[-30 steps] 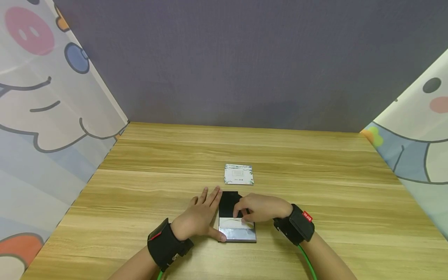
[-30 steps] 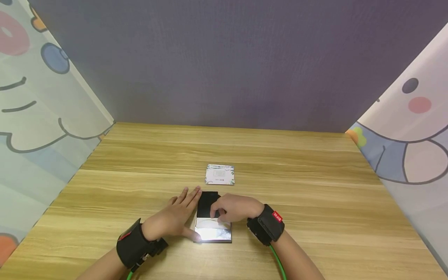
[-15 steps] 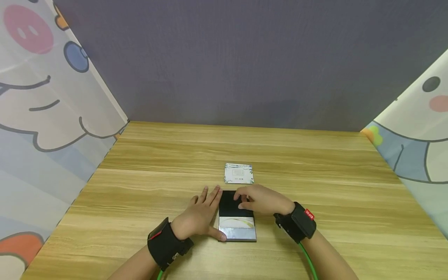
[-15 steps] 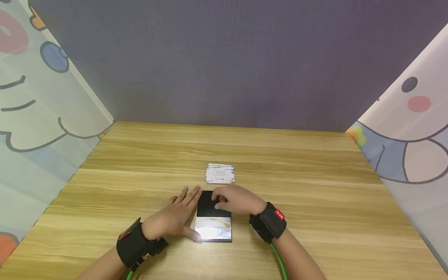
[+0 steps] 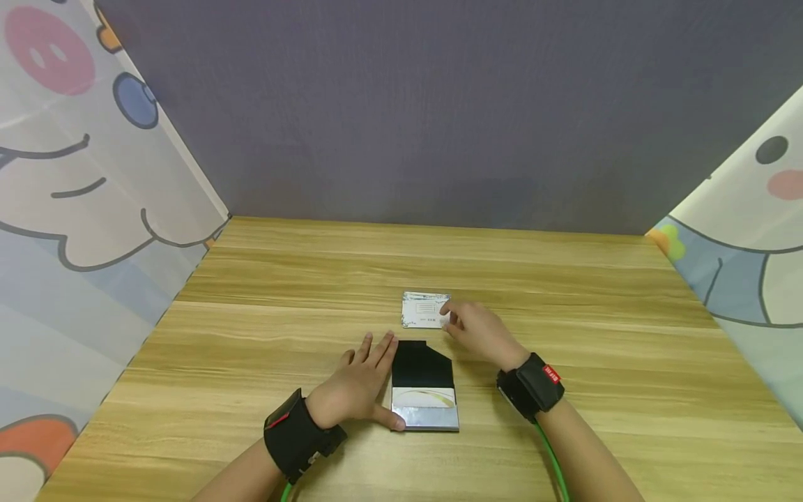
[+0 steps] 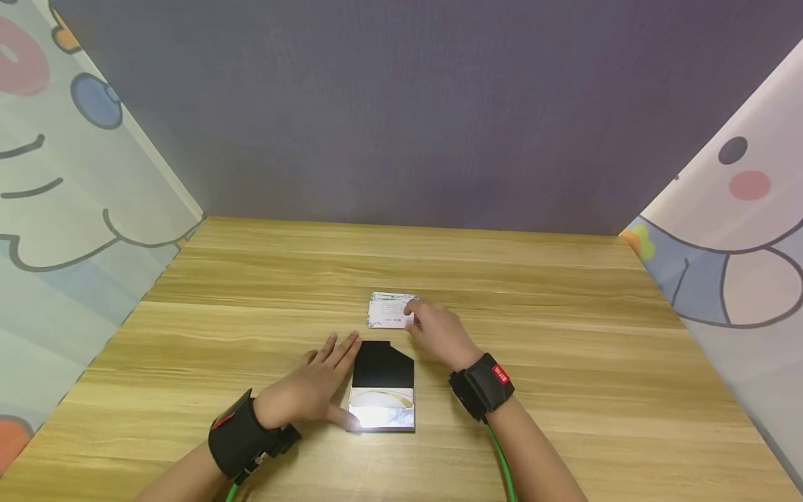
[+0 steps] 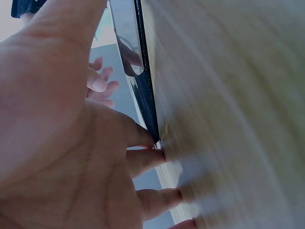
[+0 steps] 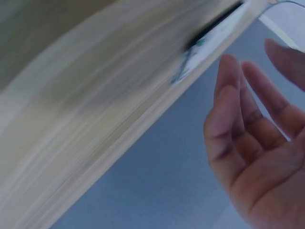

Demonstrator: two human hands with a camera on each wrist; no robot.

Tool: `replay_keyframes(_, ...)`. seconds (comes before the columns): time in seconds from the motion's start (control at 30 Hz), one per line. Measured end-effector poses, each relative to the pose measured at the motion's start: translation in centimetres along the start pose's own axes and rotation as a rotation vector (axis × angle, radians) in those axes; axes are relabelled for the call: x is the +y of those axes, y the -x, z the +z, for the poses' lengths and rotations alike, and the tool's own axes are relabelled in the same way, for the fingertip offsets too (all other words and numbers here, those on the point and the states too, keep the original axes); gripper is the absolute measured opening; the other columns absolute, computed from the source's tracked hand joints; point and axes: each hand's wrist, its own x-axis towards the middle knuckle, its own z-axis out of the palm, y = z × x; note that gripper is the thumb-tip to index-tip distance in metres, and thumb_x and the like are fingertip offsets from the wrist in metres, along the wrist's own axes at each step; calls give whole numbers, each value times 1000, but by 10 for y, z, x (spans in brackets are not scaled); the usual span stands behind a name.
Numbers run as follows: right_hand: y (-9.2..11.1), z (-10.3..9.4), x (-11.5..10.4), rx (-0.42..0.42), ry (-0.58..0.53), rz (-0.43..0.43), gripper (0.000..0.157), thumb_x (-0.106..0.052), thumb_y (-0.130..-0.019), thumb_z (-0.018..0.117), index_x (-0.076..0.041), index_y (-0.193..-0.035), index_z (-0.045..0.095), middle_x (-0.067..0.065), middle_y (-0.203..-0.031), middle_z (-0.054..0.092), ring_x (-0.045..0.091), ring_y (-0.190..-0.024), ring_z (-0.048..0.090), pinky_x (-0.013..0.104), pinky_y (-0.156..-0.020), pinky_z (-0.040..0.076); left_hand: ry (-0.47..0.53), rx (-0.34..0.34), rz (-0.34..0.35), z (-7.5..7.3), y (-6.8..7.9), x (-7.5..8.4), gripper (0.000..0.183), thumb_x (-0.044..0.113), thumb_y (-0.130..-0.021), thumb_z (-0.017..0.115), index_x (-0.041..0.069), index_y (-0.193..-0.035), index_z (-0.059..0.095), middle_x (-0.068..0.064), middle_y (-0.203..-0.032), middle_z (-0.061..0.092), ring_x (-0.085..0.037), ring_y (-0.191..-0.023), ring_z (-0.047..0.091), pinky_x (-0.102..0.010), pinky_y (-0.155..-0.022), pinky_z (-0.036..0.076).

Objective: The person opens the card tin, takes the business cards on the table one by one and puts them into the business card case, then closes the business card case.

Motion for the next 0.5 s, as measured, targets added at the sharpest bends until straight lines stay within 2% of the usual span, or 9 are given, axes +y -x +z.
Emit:
replay_keyframes(0.1, -3, 2, 4, 62, 34, 15, 22, -6, -80, 65, 0, -102, 63, 8, -78, 62, 14, -60, 50, 29, -53, 44, 3, -5, -3, 0, 0, 0, 122, 68, -59, 64, 0, -145, 11, -18, -153, 10, -45, -134, 9, -62, -101, 26)
replay_keyframes(0.23, -7, 5, 9, 122, 60, 3, 28, -6, -79, 66, 2, -106, 61, 14, -89, 63, 21, -75, 58, 36, -62, 52, 1, -11, -5, 0, 0, 0, 122, 69, -59, 64, 1, -145, 10, -18, -153, 9, -45, -134, 8, -62, -101, 25)
replay_keyframes(0.3, -8, 6, 10, 138, 81, -12, 32, -6, -78, 67, 3, -108, 60, 17, -95, 63, 25, -83, 59, 39, -67, 53, -2, -12, -5, -1, 0, 0, 122, 69, -59, 63, 1, -145, 10, -18, -153, 9, -45, -134, 8, -62, -101, 26)
replay_keyframes(0.5, -11, 8, 15, 139, 163, -53, 42, -10, -75, 72, 4, -113, 58, 20, -105, 61, 30, -89, 55, 42, -75, 51, 1, -11, -3, -1, 0, 0, 122, 69, -59, 63, 1, -145, 10, -18, -153, 9, -45, -134, 8, -63, -101, 25)
